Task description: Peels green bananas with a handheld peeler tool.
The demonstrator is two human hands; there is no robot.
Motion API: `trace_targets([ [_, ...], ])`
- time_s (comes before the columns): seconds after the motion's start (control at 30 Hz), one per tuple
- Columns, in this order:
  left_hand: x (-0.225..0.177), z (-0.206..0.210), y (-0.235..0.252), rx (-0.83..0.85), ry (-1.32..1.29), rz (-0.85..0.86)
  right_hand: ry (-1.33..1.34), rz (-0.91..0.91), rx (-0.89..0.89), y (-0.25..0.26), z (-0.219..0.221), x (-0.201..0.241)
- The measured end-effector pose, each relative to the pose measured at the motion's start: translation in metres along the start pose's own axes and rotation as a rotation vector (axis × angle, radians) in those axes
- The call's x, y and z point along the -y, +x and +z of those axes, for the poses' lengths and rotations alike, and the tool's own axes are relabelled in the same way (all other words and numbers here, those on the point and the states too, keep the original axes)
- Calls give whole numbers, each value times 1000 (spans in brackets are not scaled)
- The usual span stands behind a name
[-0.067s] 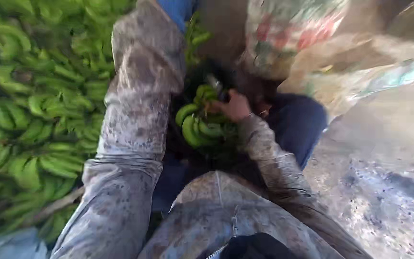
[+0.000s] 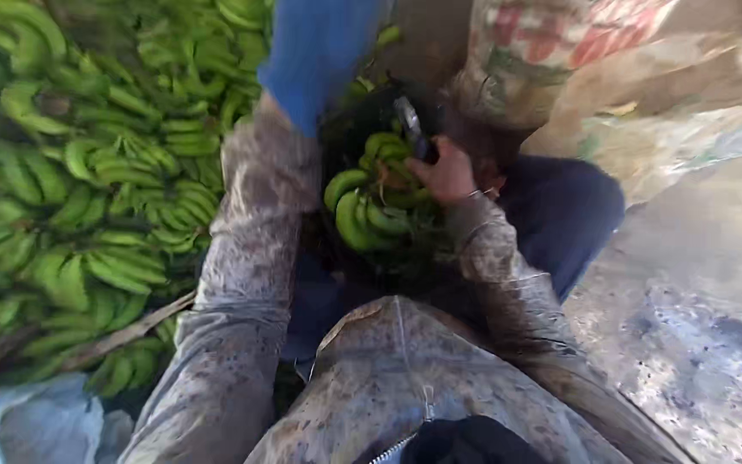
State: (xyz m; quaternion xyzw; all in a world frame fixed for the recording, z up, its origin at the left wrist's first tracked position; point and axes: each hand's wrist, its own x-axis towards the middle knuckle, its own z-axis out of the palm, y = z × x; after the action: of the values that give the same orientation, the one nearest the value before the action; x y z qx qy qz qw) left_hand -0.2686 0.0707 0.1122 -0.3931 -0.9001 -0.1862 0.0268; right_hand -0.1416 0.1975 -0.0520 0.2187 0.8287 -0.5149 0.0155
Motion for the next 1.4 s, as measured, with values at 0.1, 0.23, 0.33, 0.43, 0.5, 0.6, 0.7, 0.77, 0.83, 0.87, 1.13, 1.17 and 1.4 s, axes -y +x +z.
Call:
trace_targets([
  [0.1,86,71,-94,184,-241,-448,87,-109,-26,-2,9,-11],
  [0.23,126,140,-185,269,-305,-778,39,-71,145,-2,35,-10],
  [0.33,115,175,-199,351,-208,-808,-91,112,344,-2,65,-10],
  [0.43,109,197,-195,304,-7,-810,-208,226,472,-6,94,-11],
  [0.5,109,201,-194,304,14,-816,-267,249,502,-10,106,-10],
  [0.6,109,195,-194,344,-21,-828,-328,227,507,-13,120,-11],
  [0.7,110,193,-193,356,-55,-846,-428,232,490,-13,131,-8],
  [0.77,111,194,-193,368,-57,-848,-472,253,475,-14,138,-3],
  [0.83,112,196,-192,374,-40,-853,-511,281,460,-10,146,1],
  [0.87,113,197,-191,381,-32,-854,-527,291,450,-6,151,3],
  [1.13,111,194,-191,352,-44,-887,-919,137,723,8,146,43],
  [1.17,113,191,-190,343,-68,-898,-949,129,743,6,141,46],
  [1.4,127,168,-227,97,-669,-1051,-455,163,517,-8,100,19],
])
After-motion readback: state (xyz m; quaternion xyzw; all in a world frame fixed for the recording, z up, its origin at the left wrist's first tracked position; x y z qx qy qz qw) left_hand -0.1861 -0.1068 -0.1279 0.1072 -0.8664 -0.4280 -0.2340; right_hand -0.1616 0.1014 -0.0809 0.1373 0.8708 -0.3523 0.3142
